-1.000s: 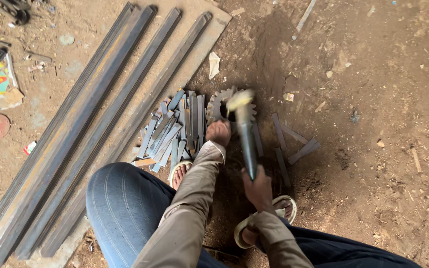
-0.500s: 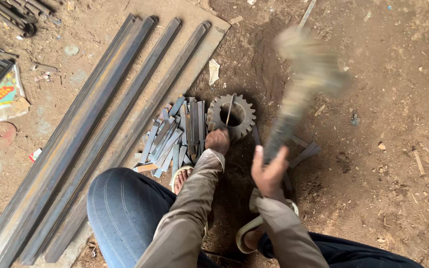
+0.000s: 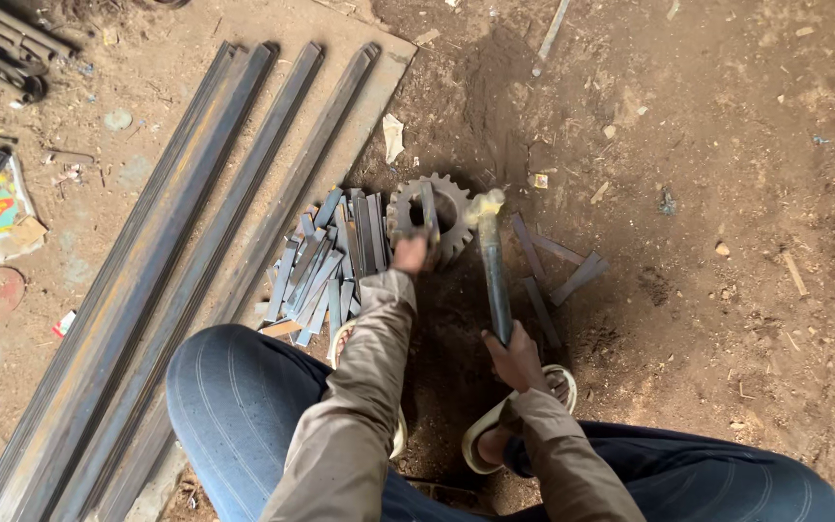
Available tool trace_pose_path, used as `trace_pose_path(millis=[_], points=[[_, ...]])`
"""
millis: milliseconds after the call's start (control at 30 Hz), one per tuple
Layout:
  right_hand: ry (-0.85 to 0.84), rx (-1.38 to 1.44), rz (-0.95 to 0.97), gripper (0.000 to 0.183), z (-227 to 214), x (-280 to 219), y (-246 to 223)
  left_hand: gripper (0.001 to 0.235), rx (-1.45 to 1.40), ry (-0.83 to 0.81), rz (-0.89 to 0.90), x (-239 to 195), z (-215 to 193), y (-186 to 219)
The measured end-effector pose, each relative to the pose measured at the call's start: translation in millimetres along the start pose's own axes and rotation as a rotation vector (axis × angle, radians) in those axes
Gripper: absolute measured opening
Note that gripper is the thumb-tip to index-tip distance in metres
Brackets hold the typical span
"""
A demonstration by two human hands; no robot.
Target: The person sits on the ground and repeatedly hammers a metal gear-like object with a sledgehammer. The person holds the gear steady with one hand while striking it with the other, causing small metal fragments to fall away.
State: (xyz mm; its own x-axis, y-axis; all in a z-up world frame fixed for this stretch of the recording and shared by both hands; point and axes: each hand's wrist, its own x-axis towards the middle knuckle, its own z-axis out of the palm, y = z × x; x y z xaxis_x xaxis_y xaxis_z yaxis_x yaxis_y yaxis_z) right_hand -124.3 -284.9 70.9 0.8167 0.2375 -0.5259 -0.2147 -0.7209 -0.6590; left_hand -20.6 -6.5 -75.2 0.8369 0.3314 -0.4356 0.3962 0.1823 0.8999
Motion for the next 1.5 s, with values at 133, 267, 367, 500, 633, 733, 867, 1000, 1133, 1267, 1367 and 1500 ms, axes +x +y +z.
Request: trace_pose_path(millis=[133, 267, 367, 500, 633, 733, 867, 1000, 1133, 1267, 1367, 1500], points=[[0.005, -0.037, 0.011, 0.047, 1, 8, 12, 0.033, -0.484, -0.098, -0.22, 17, 2, 26], [0.046, -0.064, -0.047, 0.047, 12, 10, 28, 0.035, -0.209, 0.053, -0.02, 31, -2, 20], [0.072, -0.065, -0.027, 0.039, 21, 2, 32, 0.042, 0.317, 0.427, 0.206, 23, -9, -7], [0.167, 0.057, -0.116, 0.032, 29, -20, 6, 0.048, 0.468, 0.701, 0.086, 9, -13, -35], [0.253, 0.143, -0.349, 0.026, 26, -41, -49, 0.043, 0.46, 0.906, 0.005, 4, -9, -50], [0.321, 0.265, -0.605, 0.027, 14, -52, -89, 0.046, 0.589, 0.914, 0.078, 0, -9, -57], [0.367, 0.364, -0.835, 0.025, 6, -40, -115, 0.057, 0.335, 0.861, 0.156, -2, -7, -58], [0.418, 0.204, -0.664, 0.03, 33, -24, -100, 0.064, 0.428, 0.849, 0.131, -7, -9, -63], [0.173, -0.029, -0.294, 0.029, 44, -16, -95, 0.077, 0.521, 0.854, 0.009, -5, -8, -48], [0.175, 0.214, -0.346, 0.028, 25, -32, -117, 0.076, 0.656, 0.848, 0.104, -12, -14, -45], [0.246, 0.414, -0.623, 0.027, 5, -45, -146, 0.08, 0.673, 0.813, -0.013, -15, -12, -46], [0.217, 0.611, -0.993, 0.022, -15, -31, -179, 0.076, 0.553, 0.862, -0.037, -22, -5, -46]])
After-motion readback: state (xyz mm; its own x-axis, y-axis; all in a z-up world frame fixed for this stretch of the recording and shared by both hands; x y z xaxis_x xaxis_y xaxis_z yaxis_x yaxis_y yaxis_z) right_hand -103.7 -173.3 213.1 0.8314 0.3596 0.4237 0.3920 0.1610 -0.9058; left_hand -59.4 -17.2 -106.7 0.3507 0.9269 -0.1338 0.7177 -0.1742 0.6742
